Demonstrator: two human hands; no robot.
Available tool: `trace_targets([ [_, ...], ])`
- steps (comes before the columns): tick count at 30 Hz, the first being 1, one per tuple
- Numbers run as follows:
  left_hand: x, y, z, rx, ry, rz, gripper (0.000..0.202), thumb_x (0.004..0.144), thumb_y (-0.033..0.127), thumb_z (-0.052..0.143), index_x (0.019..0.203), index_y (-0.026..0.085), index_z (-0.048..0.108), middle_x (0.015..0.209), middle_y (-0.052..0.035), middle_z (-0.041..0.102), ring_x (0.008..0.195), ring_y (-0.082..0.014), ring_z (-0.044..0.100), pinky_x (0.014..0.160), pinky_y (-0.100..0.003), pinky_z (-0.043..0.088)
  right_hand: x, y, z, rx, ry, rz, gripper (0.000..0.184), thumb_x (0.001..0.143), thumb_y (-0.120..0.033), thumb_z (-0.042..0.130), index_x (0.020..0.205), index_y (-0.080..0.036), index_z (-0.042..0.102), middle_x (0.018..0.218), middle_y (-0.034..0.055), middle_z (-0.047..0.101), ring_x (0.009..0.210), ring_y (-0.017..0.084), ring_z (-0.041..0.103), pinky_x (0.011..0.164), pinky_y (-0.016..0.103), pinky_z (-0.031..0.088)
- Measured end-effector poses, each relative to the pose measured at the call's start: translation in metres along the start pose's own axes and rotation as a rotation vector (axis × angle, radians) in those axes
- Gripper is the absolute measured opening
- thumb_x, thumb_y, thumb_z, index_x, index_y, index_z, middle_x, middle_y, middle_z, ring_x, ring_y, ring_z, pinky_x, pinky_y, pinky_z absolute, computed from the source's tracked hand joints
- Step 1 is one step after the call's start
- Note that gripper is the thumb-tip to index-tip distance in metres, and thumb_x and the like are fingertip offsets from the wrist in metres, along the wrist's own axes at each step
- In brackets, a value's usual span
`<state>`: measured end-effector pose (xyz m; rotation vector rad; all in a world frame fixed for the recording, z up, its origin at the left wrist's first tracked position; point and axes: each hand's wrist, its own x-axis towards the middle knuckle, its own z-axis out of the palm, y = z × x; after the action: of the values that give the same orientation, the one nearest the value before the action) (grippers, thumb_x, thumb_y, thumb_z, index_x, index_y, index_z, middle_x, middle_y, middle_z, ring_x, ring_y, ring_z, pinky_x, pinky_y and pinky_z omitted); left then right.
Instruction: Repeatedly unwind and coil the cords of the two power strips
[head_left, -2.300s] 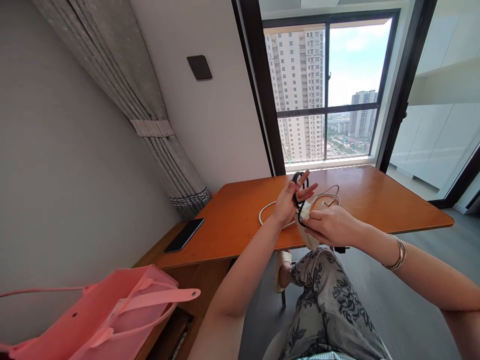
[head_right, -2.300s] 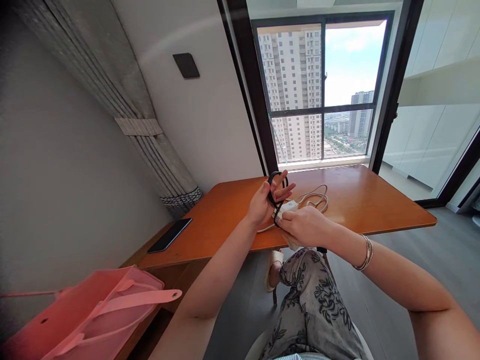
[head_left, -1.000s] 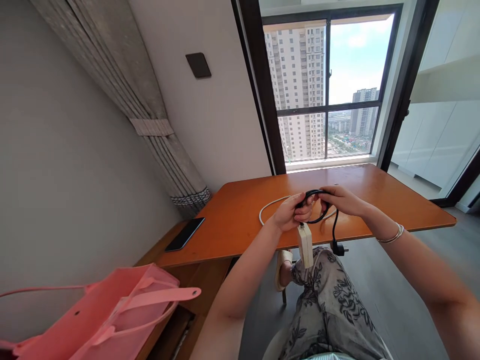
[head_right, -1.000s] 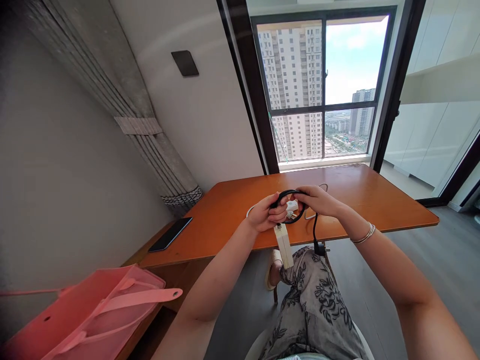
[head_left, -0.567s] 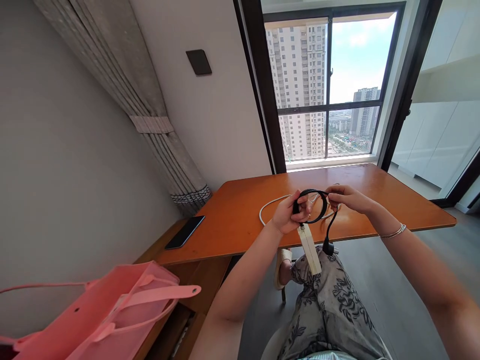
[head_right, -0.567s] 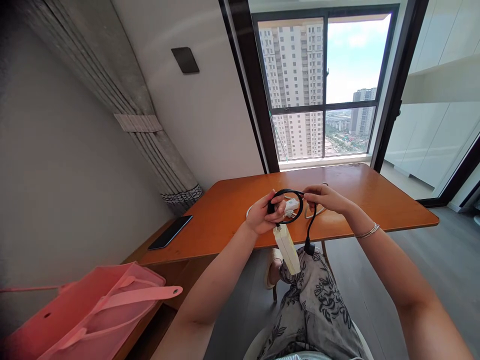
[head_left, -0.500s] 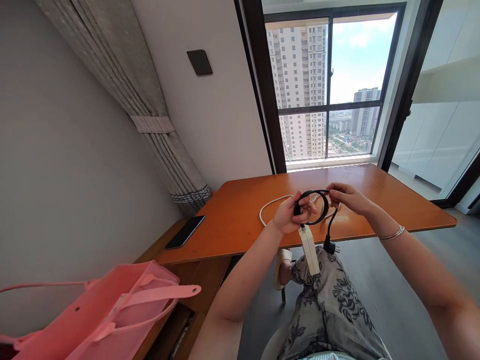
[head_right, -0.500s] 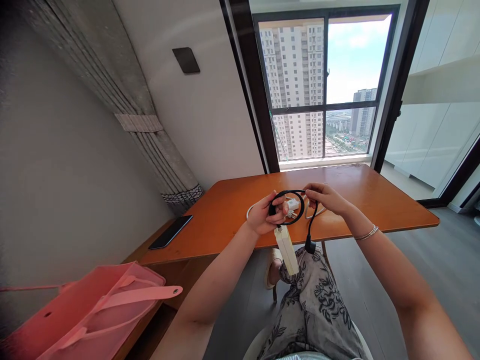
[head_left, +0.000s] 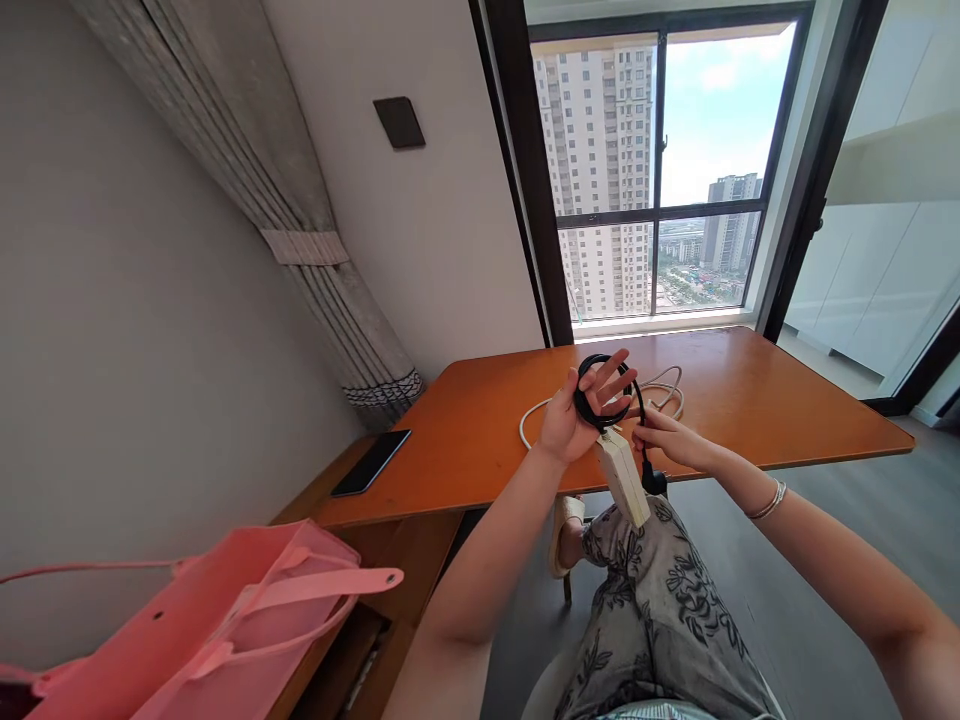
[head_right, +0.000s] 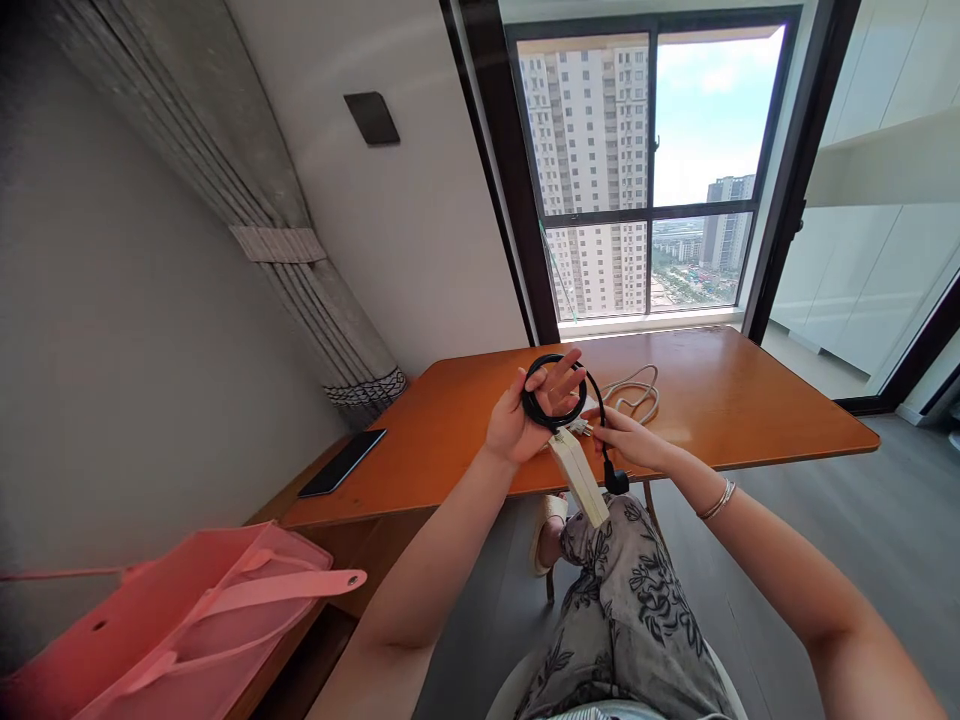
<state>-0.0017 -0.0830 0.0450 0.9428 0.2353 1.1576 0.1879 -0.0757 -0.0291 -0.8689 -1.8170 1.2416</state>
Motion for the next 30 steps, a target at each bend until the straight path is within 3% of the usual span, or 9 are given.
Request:
trace_targets([
  [3,0.002,0.003,-0.004,0.028,0.016,0.088,0.042,0.091,0.047,0.062,0.067,0.019,0.043,0.149,-0.0049,0.054,0.138,-0.0288,0.049,0.093,-0.037,0.057,-0.013,0.009,0.006,-0.364,-0.043,-0.009,0.044,0.093,-0.023,0.046,0.136,-0.014,0.043,0.079,0.0004,0.062,0.074,0.017,0.061,0.069,0.030,0.051],
  [7,0.005,0.000,-0.009,0.069,0.067,0.151,0.041,0.089,0.047,0.066,0.067,0.018,0.047,0.149,-0.0041,0.054,0.143,-0.0288,0.044,0.100,-0.039,0.055,-0.029,-0.001,0.017,-1.024,0.105,-0.015,0.059,0.093,-0.018,0.048,0.149,-0.008,0.032,0.105,0.0146,0.068,0.091,0.024,0.068,0.074,0.032,0.051],
  [10,0.006,-0.006,-0.011,0.110,0.069,0.181,0.039,0.084,0.046,0.072,0.068,0.017,0.052,0.149,-0.0054,0.054,0.143,-0.0295,0.044,0.103,-0.039,0.052,-0.036,-0.022,0.025,-1.417,0.102,0.039,0.058,0.094,-0.012,0.046,0.150,-0.009,0.035,0.115,0.0186,0.067,0.081,0.022,0.071,0.061,0.027,0.046],
  [12,0.006,-0.009,-0.010,0.171,0.019,0.187,0.039,0.081,0.046,0.076,0.067,0.017,0.054,0.148,-0.0064,0.055,0.140,-0.0303,0.048,0.104,-0.038,0.051,-0.039,-0.039,0.028,-1.579,0.059,-0.013,0.052,0.093,-0.009,0.044,0.146,-0.010,0.044,0.110,0.0174,0.067,0.072,0.019,0.069,0.053,0.026,0.040],
  [17,0.000,-0.013,0.002,0.370,-0.138,0.164,0.030,0.078,0.044,0.079,0.074,0.018,0.063,0.138,-0.0054,0.062,0.120,-0.0268,0.063,0.104,-0.035,0.048,-0.042,-0.085,0.032,-1.697,0.001,-0.294,0.029,0.094,-0.008,0.043,0.103,-0.014,0.070,0.090,0.0114,0.067,0.063,0.017,0.063,0.053,0.030,0.034],
  [21,-0.006,-0.016,0.009,0.613,-0.163,0.173,0.023,0.084,0.041,0.072,0.083,0.019,0.067,0.095,-0.0048,0.072,0.089,-0.0200,0.067,0.077,-0.027,0.052,-0.040,-0.115,0.030,-1.654,0.090,-0.570,0.033,0.094,-0.004,0.041,0.088,-0.018,0.069,0.077,0.0069,0.066,0.066,0.018,0.058,0.059,0.032,0.035],
  [25,-0.009,-0.018,0.010,0.699,-0.240,0.002,0.039,0.090,0.057,0.057,0.076,0.021,0.055,0.051,0.0032,0.050,0.044,-0.0119,0.046,0.043,-0.025,0.032,-0.030,-0.133,0.012,-1.654,0.192,-0.836,0.031,0.097,-0.010,0.043,0.077,-0.019,0.064,0.070,0.0034,0.064,0.064,0.016,0.052,0.061,0.032,0.034],
  [30,-0.005,-0.015,0.009,0.721,-0.368,-0.147,0.063,0.084,0.080,0.041,0.068,0.020,0.045,0.042,0.0060,0.036,0.037,-0.0067,0.027,0.041,-0.026,0.020,-0.010,-0.139,-0.020,-1.573,0.152,-1.057,0.040,0.101,-0.046,0.049,0.072,-0.020,0.060,0.063,-0.0003,0.059,0.059,0.014,0.047,0.059,0.030,0.032],
])
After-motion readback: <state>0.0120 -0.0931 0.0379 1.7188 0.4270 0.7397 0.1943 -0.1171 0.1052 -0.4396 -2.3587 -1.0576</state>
